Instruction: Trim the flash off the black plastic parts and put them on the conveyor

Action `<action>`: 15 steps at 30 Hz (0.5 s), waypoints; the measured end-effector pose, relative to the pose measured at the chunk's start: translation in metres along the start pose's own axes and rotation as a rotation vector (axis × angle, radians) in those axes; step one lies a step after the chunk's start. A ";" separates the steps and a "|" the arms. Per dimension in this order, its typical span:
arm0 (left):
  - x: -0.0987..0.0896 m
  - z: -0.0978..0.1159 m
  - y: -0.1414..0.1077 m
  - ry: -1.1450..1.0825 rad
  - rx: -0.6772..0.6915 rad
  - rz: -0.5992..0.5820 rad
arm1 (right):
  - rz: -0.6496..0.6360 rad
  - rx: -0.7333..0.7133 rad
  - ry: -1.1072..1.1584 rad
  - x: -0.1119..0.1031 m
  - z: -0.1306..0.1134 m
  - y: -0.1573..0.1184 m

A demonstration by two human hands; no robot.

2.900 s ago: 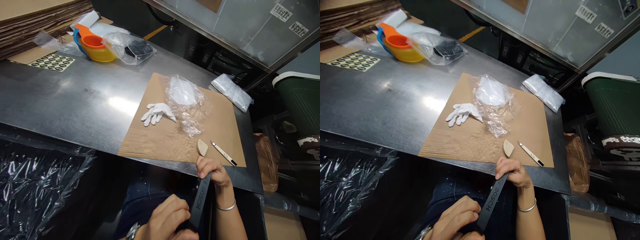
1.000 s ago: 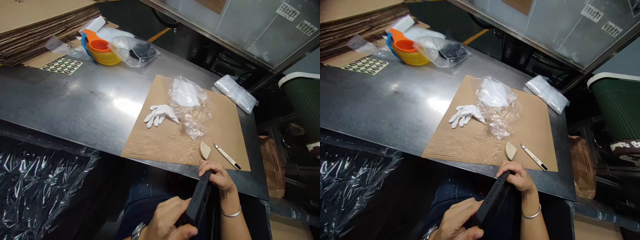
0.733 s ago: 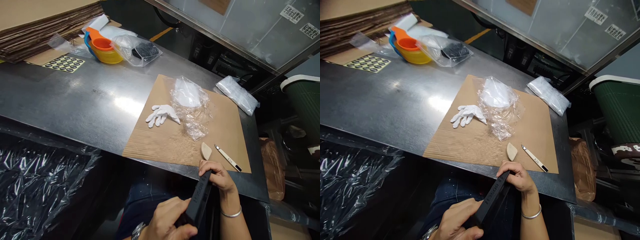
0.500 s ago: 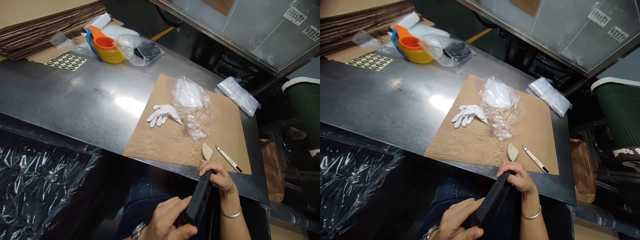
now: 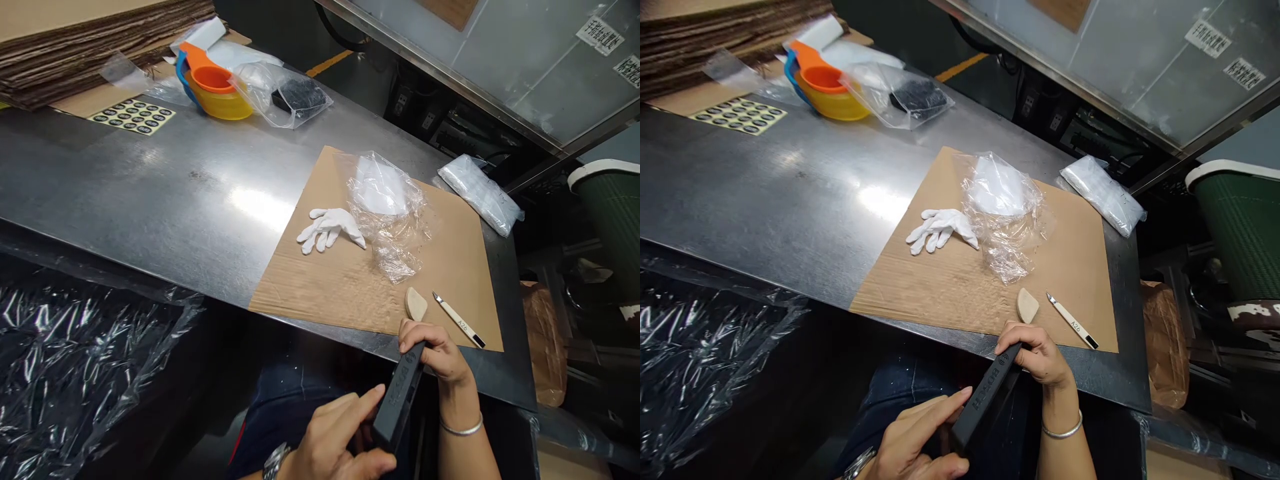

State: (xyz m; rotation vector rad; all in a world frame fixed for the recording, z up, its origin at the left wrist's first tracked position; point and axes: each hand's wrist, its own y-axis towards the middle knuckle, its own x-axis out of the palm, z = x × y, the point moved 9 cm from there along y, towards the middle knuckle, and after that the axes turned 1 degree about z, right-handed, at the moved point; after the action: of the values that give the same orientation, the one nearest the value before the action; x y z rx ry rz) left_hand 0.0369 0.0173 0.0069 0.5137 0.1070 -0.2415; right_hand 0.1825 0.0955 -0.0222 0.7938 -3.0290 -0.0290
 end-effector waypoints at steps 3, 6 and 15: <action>-0.002 0.002 0.002 0.011 0.026 0.016 | -0.004 0.003 -0.004 0.000 0.000 0.002; -0.003 0.007 0.002 0.029 0.091 0.032 | -0.003 0.002 -0.002 0.000 0.000 0.003; -0.009 0.006 0.001 0.074 0.066 0.070 | -0.006 0.007 -0.008 0.001 0.000 0.008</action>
State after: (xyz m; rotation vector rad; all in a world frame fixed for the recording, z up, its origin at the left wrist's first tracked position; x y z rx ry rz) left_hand 0.0287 0.0173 0.0145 0.5913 0.1534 -0.1580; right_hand 0.1774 0.1015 -0.0221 0.8059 -3.0358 -0.0222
